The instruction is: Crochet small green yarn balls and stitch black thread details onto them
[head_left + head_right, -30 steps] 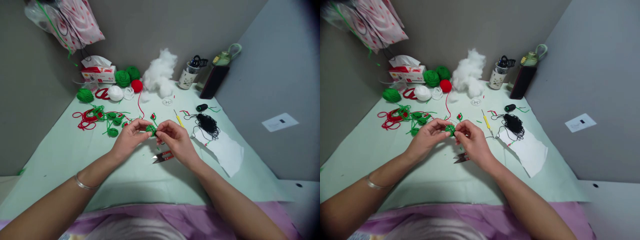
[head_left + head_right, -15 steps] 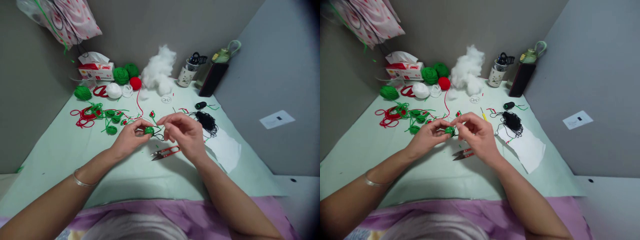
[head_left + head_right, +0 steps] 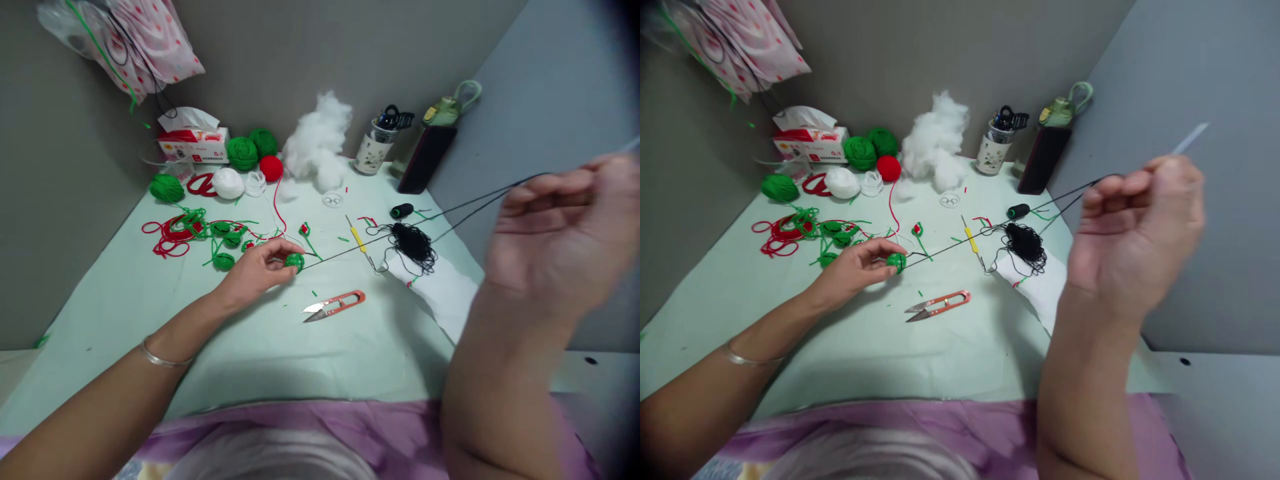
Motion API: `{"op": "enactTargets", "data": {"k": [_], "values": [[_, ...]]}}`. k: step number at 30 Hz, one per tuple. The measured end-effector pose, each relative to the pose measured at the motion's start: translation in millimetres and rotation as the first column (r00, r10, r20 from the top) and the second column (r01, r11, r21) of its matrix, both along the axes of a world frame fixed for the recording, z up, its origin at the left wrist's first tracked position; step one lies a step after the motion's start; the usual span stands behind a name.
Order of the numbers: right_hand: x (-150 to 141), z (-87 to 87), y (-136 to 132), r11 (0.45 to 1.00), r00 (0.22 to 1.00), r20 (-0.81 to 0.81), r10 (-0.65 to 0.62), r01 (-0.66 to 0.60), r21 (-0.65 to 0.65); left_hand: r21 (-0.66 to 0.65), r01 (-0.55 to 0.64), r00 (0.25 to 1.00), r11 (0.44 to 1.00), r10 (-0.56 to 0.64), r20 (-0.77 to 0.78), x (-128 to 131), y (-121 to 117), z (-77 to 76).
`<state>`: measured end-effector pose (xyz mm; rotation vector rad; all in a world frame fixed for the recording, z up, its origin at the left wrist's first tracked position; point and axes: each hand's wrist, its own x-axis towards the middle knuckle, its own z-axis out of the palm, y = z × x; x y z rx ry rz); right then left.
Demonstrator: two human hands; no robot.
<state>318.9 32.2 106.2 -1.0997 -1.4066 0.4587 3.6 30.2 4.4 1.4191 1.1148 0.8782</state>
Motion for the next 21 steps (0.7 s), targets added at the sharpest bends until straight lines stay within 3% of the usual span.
{"op": "enactTargets", "data": {"k": [2, 3, 5, 7, 10, 12, 15, 21], "values": [[-16, -11.1, 2, 0.993, 0.958, -0.283, -0.042, 0.071, 0.096, -0.013, 0.032, 0.997, 0.999, -0.030, 0.077, 0, -1, -1.3], [-27, -17.2, 2, 0.996, 0.951, -0.309, -0.003, 0.030, 0.083, -0.019, 0.043, 0.992, 0.999, -0.040, 0.118, 0, -1, -1.9], [-49, -28.5, 0, 0.989, 0.970, -0.194, 0.148, -0.146, 0.028, -0.035, 0.051, 0.983, 0.998, -0.045, 0.176, 0, -2, -2.9], [-66, -37.9, -5, 0.968, 0.967, 0.043, 0.251, -0.251, -0.003, -0.050, 0.054, 0.979, 0.997, -0.043, 0.201, 1, -2, -3.7], [-81, -48.3, -13, 0.949, 0.870, 0.403, 0.284, -0.314, 0.010, -0.044, 0.061, 0.973, 0.997, -0.049, 0.224, 1, -2, -4.3], [-84, -53.3, -16, 0.943, 0.792, 0.551, 0.264, -0.331, 0.023, -0.037, 0.056, 0.971, 0.998, -0.046, 0.234, 1, -2, -4.1], [-85, -57.7, -16, 0.949, 0.715, 0.669, 0.202, -0.313, 0.048, -0.045, 0.033, 0.972, 0.998, -0.022, 0.235, 1, -3, -2.2], [-87, -60.0, -15, 0.951, 0.663, 0.727, 0.179, -0.306, 0.045, -0.053, 0.040, 0.974, 0.998, -0.027, 0.223, 1, -5, 1.0]]}}
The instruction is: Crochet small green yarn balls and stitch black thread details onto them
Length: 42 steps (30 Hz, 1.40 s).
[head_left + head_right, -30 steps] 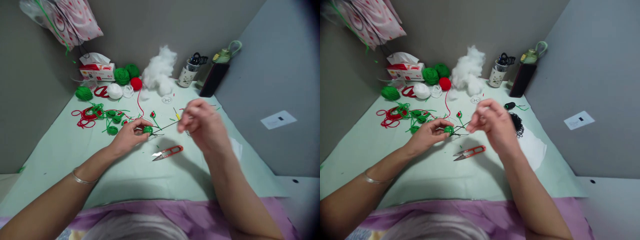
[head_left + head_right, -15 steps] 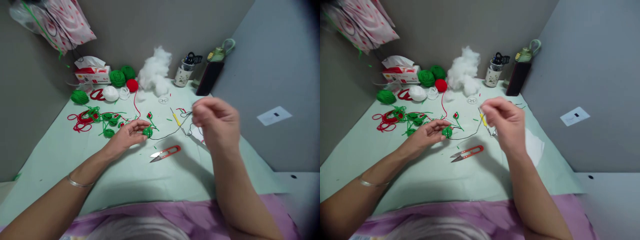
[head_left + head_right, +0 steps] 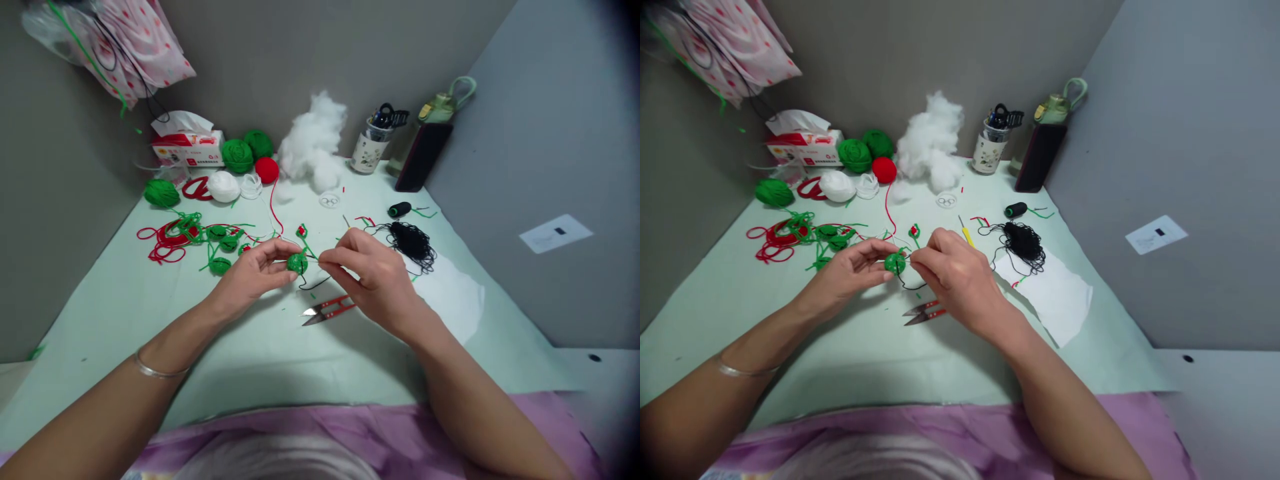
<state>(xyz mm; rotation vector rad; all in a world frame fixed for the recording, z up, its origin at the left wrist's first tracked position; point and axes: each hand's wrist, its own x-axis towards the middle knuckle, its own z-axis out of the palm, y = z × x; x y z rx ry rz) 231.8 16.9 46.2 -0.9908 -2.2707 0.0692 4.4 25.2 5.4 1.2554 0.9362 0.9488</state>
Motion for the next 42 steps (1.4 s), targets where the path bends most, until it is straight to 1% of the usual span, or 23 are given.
{"op": "enactTargets", "data": {"k": [5, 7, 10, 12, 14, 16, 20, 24, 26, 28, 31, 38, 42], "values": [[0, -0.8, 0, 1.000, 0.998, 0.060, -0.015, 0.014, 0.027, 0.020, -0.002, 0.999, 1.000, 0.003, -0.045, 1, 0, -0.1], [0, -0.6, -1, 0.999, 0.997, 0.077, -0.009, 0.006, 0.041, 0.051, -0.007, 0.997, 0.999, 0.011, -0.075, 2, 0, 0.9], [0, -0.6, -2, 1.000, 0.995, 0.103, -0.002, -0.001, 0.028, 0.122, -0.019, 0.989, 0.992, 0.036, -0.142, 3, 0, 3.9], [-1, -1.4, -2, 1.000, 0.995, 0.098, -0.007, 0.006, 0.016, 0.156, -0.033, 0.984, 0.987, 0.060, -0.171, 4, 0, 5.6], [-1, -2.6, -2, 1.000, 0.999, 0.054, -0.002, 0.002, -0.003, 0.164, -0.036, 0.985, 0.986, 0.063, -0.159, 4, 0, 6.0], [-2, -3.2, -2, 0.998, 1.000, -0.003, 0.016, -0.017, -0.054, 0.148, -0.030, 0.992, 0.989, 0.048, -0.117, 3, -1, 5.1], [-1, -1.0, 2, 0.971, 0.990, -0.140, 0.033, -0.066, -0.231, 0.066, 0.003, 1.000, 0.998, -0.001, -0.024, 2, -1, 3.5], [0, 1.4, 6, 0.891, 0.948, -0.318, -0.004, -0.141, -0.432, 0.027, 0.032, 0.998, 0.999, -0.034, 0.062, 3, -3, 6.2], [-2, 0.6, 7, 0.849, 0.926, -0.376, -0.044, -0.163, -0.502, 0.024, 0.017, 0.995, 1.000, -0.019, 0.098, 5, -4, 7.3], [-6, -1.6, 7, 0.825, 0.908, -0.410, -0.087, -0.165, -0.541, 0.033, -0.023, 0.993, 0.999, 0.019, 0.117, 7, -4, 7.3], [-13, -5.8, 5, 0.823, 0.884, -0.451, -0.122, -0.164, -0.544, 0.054, -0.072, 0.991, 0.996, 0.066, 0.114, 8, -5, 5.8], [-21, -10.9, 1, 0.869, 0.865, -0.489, -0.113, -0.152, -0.470, 0.107, -0.094, 0.994, 0.990, 0.088, 0.063, 9, -9, 5.5], [-18, -10.5, 3, 0.854, 0.875, -0.457, -0.161, -0.108, -0.508, 0.167, -0.127, 0.992, 0.978, 0.123, 0.033, 10, -9, 7.0]]}}
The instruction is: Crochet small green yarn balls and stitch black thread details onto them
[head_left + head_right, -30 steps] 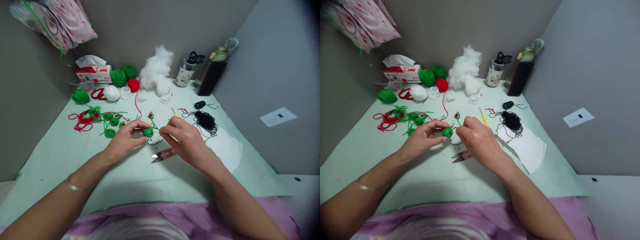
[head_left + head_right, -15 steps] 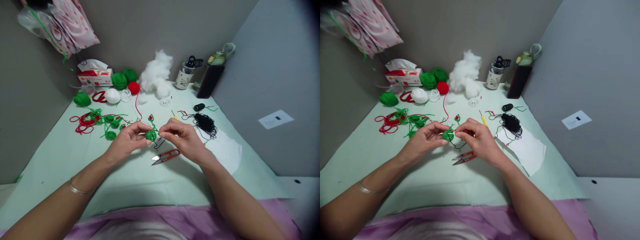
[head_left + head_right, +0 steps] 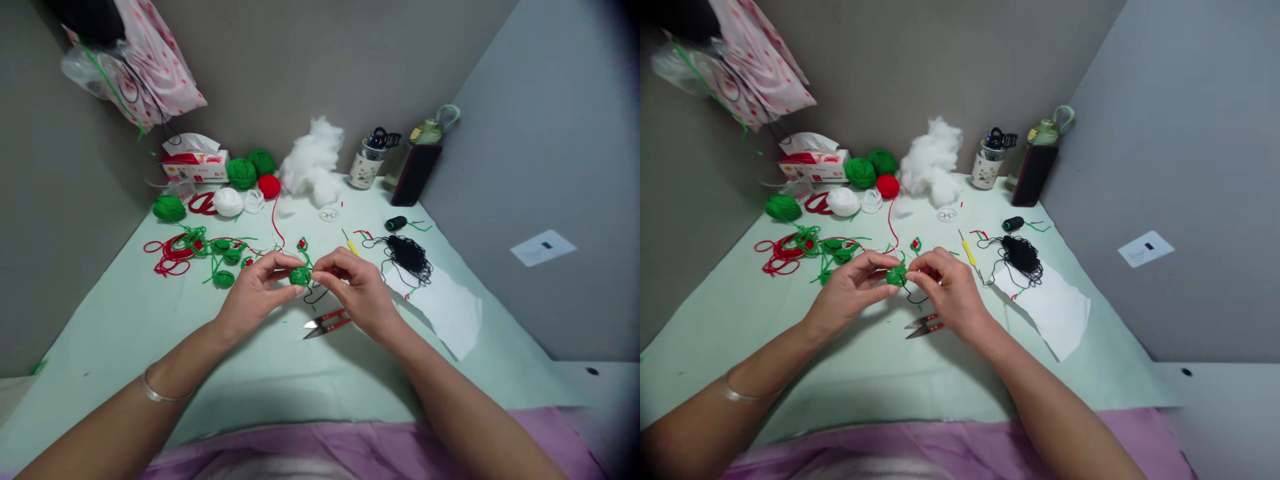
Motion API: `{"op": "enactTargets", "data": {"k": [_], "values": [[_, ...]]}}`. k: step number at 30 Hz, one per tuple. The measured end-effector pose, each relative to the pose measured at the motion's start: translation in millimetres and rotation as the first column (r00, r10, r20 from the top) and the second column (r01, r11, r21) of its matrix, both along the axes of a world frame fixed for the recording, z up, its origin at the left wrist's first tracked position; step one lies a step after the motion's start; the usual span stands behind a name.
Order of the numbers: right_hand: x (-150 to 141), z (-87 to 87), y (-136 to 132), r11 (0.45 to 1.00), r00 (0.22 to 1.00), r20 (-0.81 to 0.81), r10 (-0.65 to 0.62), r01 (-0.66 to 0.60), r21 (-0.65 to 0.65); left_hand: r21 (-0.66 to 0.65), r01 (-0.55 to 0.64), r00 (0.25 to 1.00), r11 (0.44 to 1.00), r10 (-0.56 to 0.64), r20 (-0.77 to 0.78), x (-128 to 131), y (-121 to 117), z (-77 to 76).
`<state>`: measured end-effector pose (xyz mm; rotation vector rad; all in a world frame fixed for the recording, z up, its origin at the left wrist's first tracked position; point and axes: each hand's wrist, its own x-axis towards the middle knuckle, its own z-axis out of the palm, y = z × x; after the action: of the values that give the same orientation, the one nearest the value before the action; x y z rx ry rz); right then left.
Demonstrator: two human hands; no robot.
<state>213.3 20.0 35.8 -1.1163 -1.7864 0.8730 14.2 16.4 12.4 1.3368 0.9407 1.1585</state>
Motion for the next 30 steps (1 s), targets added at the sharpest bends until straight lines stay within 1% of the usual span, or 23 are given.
{"op": "enactTargets", "data": {"k": [5, 7, 9, 10, 12, 13, 15, 17, 19, 20, 21, 22, 23, 24, 25, 26, 27, 28, 29, 30], "values": [[0, -3.3, 4, 0.986, 0.998, -0.007, -0.064, 0.063, -0.153, -0.031, -0.023, 1.000, 0.999, 0.024, 0.010, 2, -1, -1.7], [-2, -5.3, 4, 0.977, 0.997, -0.041, -0.064, 0.054, -0.205, -0.024, -0.032, 0.999, 0.999, 0.032, 0.009, 3, -1, -3.3], [-5, -6.7, 2, 0.976, 0.995, -0.089, -0.041, 0.021, -0.218, -0.022, -0.036, 0.999, 0.999, 0.036, -0.003, 5, -1, -5.1], [-6, -7.1, 1, 0.981, 0.995, -0.100, -0.026, 0.006, -0.196, -0.028, -0.035, 0.999, 0.999, 0.035, -0.006, 5, -1, -6.1], [-8, -7.8, -2, 0.996, 0.998, -0.066, 0.006, -0.012, -0.090, -0.042, -0.035, 0.999, 0.999, 0.035, -0.002, 7, -1, -7.7], [-9, -8.3, -4, 1.000, 1.000, -0.017, 0.020, -0.020, -0.017, -0.041, -0.039, 0.999, 0.998, 0.039, -0.005, 8, -1, -8.3], [-9, -10.0, -5, 0.990, 0.990, 0.135, 0.030, -0.047, 0.131, -0.002, -0.054, 0.997, 0.999, 0.054, -0.048, 8, -1, -9.1], [-8, -12.3, -6, 0.966, 0.944, 0.329, 0.007, -0.091, 0.241, 0.070, -0.059, 0.988, 0.996, 0.069, -0.141, 8, -2, -9.7], [-7, -13.3, -7, 0.941, 0.865, 0.499, -0.047, -0.129, 0.312, 0.140, -0.040, 0.969, 0.989, 0.073, -0.236, 8, -3, -10.8], [-8, -12.6, -8, 0.929, 0.836, 0.543, -0.077, -0.137, 0.343, 0.169, -0.028, 0.959, 0.985, 0.074, -0.272, 8, -3, -11.6], [-8, -10.5, -9, 0.917, 0.832, 0.545, -0.101, -0.135, 0.376, 0.195, -0.016, 0.951, 0.981, 0.076, -0.301, 7, -2, -12.6], [-9, -6.9, -11, 0.905, 0.856, 0.506, -0.107, -0.127, 0.406, 0.222, -0.007, 0.943, 0.975, 0.081, -0.324, 7, -2, -13.7], [-10, -1.8, -14, 0.899, 0.900, 0.426, -0.092, -0.109, 0.424, 0.248, -0.001, 0.934, 0.969, 0.089, -0.345, 6, -1, -14.9], [-10, 4.5, -16, 0.906, 0.949, 0.312, -0.056, -0.083, 0.416, 0.271, 0.003, 0.925, 0.963, 0.100, -0.367, 5, 0, -16.0], [-10, 12.0, -19, 0.928, 0.984, 0.176, 0.000, -0.065, 0.367, 0.288, 0.001, 0.916, 0.958, 0.115, -0.384, 4, 1, -17.1], [-8, 20.1, -22, 0.958, 0.998, 0.034, 0.052, -0.060, 0.281, 0.296, -0.007, 0.910, 0.955, 0.129, -0.394, 3, 2, -18.0], [-4, 28.7, -24, 0.982, 0.991, -0.098, 0.092, -0.074, 0.173, 0.298, -0.022, 0.907, 0.954, 0.144, -0.395, 2, 3, -18.7], [2, 37.3, -26, 0.993, 0.971, -0.213, 0.107, -0.093, 0.078, 0.294, -0.042, 0.907, 0.955, 0.160, -0.391, 0, 4, -19.2], [11, 45.8, -27, 0.995, 0.948, -0.303, 0.094, -0.094, 0.016, 0.290, -0.063, 0.906, 0.955, 0.176, -0.385, -2, 6, -19.4], [23, 53.9, -28, 0.998, 0.930, -0.363, 0.060, -0.068, -0.008, 0.289, -0.083, 0.904, 0.954, 0.194, -0.382, -4, 8, -19.3]]}}
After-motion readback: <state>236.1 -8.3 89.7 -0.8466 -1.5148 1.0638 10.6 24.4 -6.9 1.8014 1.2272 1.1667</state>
